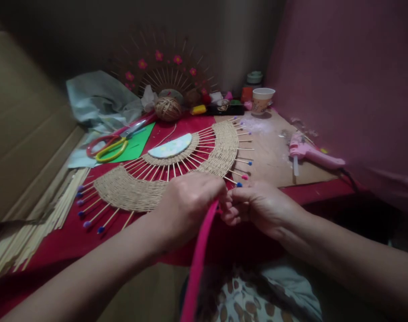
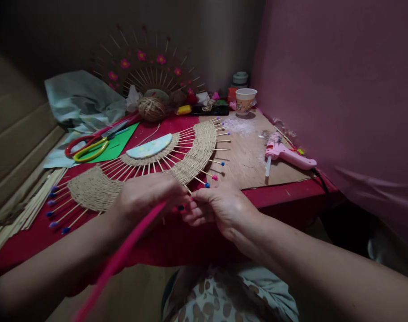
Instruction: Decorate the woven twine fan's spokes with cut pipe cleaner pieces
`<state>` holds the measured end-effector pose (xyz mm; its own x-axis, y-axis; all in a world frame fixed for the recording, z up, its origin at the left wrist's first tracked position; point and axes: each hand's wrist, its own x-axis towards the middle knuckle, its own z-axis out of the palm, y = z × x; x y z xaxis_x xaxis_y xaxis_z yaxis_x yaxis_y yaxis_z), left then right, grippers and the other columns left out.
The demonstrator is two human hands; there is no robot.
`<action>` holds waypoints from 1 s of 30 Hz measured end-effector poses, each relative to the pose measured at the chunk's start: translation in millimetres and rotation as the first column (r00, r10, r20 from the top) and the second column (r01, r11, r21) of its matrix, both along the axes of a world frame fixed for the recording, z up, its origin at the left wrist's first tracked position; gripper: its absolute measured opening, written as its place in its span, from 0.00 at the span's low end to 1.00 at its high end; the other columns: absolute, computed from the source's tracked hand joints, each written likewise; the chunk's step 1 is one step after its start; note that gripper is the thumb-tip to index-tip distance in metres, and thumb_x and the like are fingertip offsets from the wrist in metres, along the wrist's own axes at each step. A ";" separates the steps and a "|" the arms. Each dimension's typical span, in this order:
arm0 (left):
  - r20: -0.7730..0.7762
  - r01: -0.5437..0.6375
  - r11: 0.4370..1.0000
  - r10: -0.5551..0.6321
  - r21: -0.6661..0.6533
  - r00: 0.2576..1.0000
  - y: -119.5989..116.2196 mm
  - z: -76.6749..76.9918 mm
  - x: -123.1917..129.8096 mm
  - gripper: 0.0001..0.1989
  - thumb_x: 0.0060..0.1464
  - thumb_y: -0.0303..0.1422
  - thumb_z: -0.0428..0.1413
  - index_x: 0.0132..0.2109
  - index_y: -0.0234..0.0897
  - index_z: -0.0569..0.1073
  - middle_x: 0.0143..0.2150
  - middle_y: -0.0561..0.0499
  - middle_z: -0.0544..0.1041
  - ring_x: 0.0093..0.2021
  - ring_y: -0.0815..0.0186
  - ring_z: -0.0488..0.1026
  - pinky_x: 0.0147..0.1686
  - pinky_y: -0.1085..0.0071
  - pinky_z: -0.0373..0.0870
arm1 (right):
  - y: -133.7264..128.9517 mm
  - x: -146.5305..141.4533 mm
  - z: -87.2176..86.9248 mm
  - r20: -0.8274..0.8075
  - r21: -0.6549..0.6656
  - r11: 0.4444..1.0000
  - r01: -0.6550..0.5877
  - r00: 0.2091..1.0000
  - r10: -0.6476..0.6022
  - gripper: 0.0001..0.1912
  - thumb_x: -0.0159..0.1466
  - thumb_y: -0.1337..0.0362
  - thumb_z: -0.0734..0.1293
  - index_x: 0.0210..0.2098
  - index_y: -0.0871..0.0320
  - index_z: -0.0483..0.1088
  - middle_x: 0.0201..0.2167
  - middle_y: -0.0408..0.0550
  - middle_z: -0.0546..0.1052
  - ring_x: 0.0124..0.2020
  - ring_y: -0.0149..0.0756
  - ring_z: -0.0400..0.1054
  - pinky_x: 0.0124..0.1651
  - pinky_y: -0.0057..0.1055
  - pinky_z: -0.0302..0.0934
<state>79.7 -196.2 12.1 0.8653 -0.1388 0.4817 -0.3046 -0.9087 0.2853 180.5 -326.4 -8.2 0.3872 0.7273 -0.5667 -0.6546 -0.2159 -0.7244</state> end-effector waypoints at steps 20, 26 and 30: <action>-0.465 -0.286 0.781 -0.006 -0.555 0.886 19.3 -1.4 28.9 0.08 0.53 0.33 0.57 0.30 0.33 0.71 0.24 0.55 0.74 0.24 0.75 0.70 0.24 0.80 0.67 | -6.4 15.3 -1.2 -0.204 0.008 0.995 -0.100 0.974 0.099 0.15 0.66 0.71 0.54 0.28 0.66 0.68 0.19 0.50 0.75 0.17 0.32 0.71 0.24 0.29 0.68; -0.474 -0.282 0.714 -0.079 -0.641 0.877 23.1 -5.1 31.9 0.06 0.51 0.31 0.58 0.31 0.33 0.71 0.23 0.56 0.73 0.24 0.76 0.69 0.23 0.81 0.66 | 0.5 8.8 -1.7 -0.171 -0.018 0.998 -0.055 0.984 0.051 0.12 0.65 0.74 0.57 0.27 0.66 0.68 0.18 0.48 0.75 0.17 0.29 0.70 0.25 0.28 0.69; -0.502 -0.330 0.659 -0.084 -0.676 0.861 23.9 -6.0 33.8 0.06 0.50 0.31 0.59 0.29 0.33 0.70 0.21 0.57 0.71 0.22 0.76 0.67 0.21 0.81 0.64 | 3.7 7.5 -4.3 -0.163 -0.013 0.999 -0.044 0.986 0.042 0.13 0.63 0.75 0.58 0.26 0.68 0.69 0.18 0.49 0.75 0.16 0.29 0.69 0.22 0.26 0.67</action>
<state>113.5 -172.3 6.2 0.9772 0.1963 -0.0804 0.1481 -0.3597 0.9213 188.0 -322.7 -12.4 0.2575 0.7315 -0.6314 -0.7532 -0.2574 -0.6054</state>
